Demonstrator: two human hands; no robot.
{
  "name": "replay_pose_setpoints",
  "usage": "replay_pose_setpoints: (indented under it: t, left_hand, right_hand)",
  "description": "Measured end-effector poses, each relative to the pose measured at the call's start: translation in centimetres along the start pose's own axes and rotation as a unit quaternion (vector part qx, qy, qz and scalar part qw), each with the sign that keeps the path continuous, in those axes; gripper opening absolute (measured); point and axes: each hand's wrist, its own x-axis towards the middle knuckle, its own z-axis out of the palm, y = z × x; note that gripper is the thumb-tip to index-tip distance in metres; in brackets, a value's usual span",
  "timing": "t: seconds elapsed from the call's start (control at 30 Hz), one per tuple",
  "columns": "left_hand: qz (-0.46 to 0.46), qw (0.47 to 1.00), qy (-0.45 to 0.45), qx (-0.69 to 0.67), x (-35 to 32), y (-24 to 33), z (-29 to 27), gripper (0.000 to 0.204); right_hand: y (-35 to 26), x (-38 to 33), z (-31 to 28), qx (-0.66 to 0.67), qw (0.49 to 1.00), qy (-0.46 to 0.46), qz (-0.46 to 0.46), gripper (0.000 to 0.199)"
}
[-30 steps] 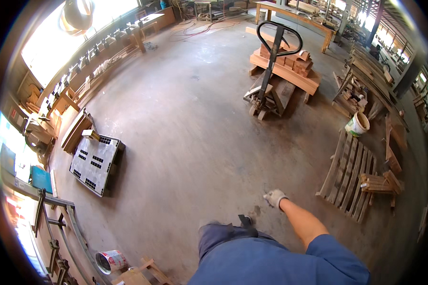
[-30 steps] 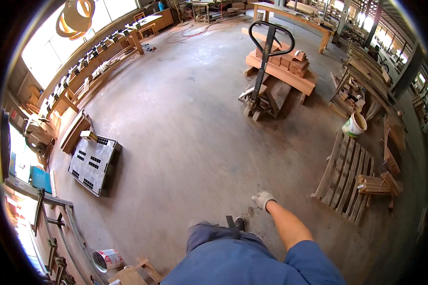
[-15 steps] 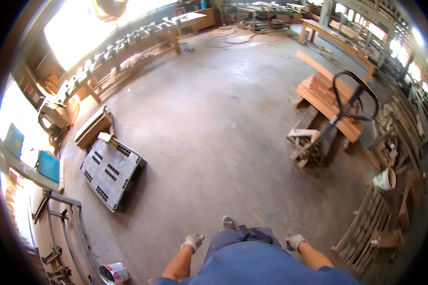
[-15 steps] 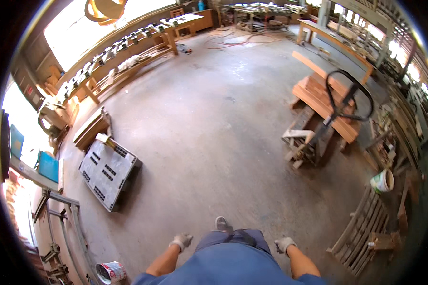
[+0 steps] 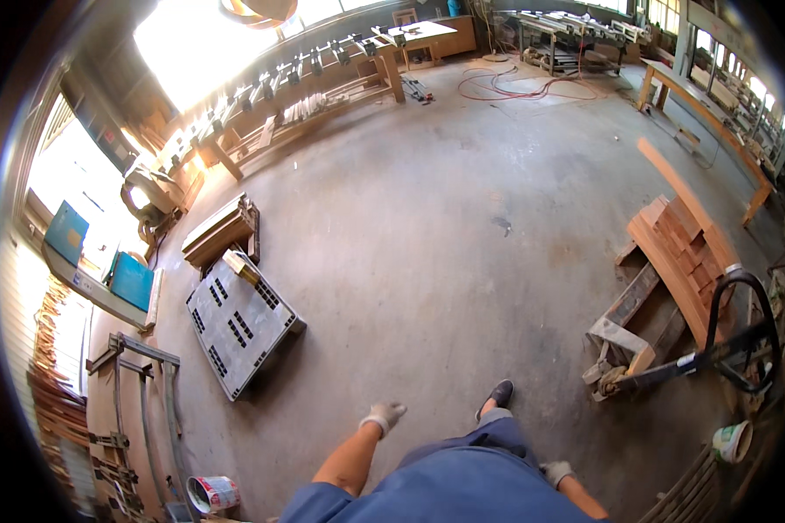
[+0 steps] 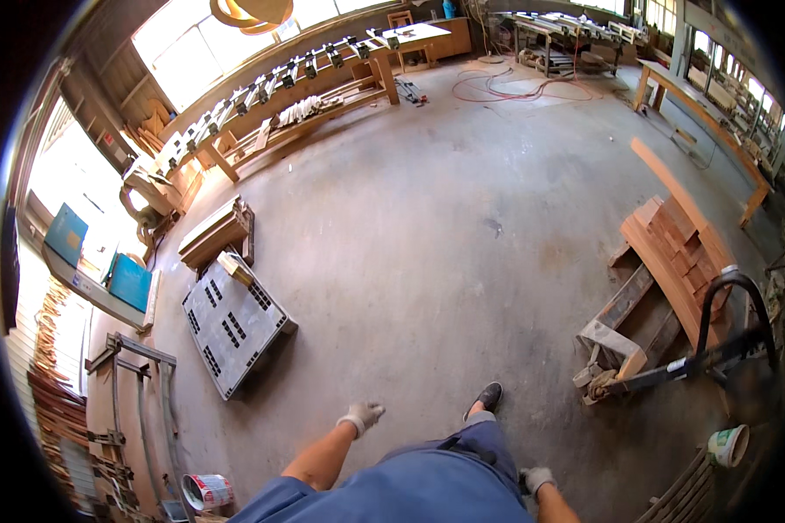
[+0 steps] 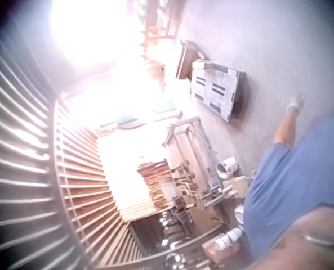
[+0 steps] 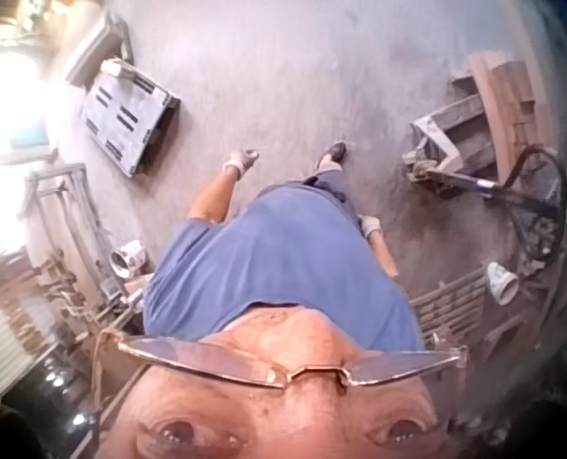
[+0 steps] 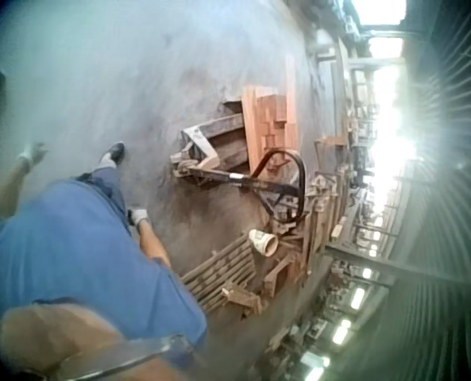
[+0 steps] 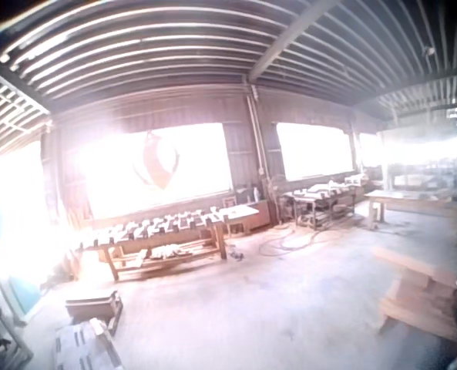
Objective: The person removes a wooden plank from a plastic-wrapped stack, carries it to a metal rack, and places it among other planks. The person then walks through the workshop and picks up another plank from a pallet, placing it on a workbench.
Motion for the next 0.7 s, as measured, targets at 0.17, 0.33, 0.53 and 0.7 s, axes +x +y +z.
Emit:
replay_pose_setpoints:
  t: [0.17,0.33,0.53,0.7]
  left_hand:
    - [0.083,0.971,-0.185,0.127,2.0,2.5,4.2,0.039]
    - [-0.04,0.991,-0.122,0.045,6.4,9.2,0.5,0.038]
    - [-0.046,0.987,-0.144,0.062,19.9,20.3,-2.6,0.034]
    - [0.029,0.973,-0.204,0.101,33.5,31.9,-4.7,0.033]
  right_hand:
    - [13.4,7.3,-16.1,0.118,0.96,0.255,-0.006,0.029]
    - [16.9,12.7,-36.3,0.486,0.819,0.278,0.128,0.054]
    - [16.0,7.9,-50.8,0.583,0.775,0.207,0.127,0.038]
    - [26.4,24.4,-26.0,0.055,0.915,0.388,0.099,0.038]
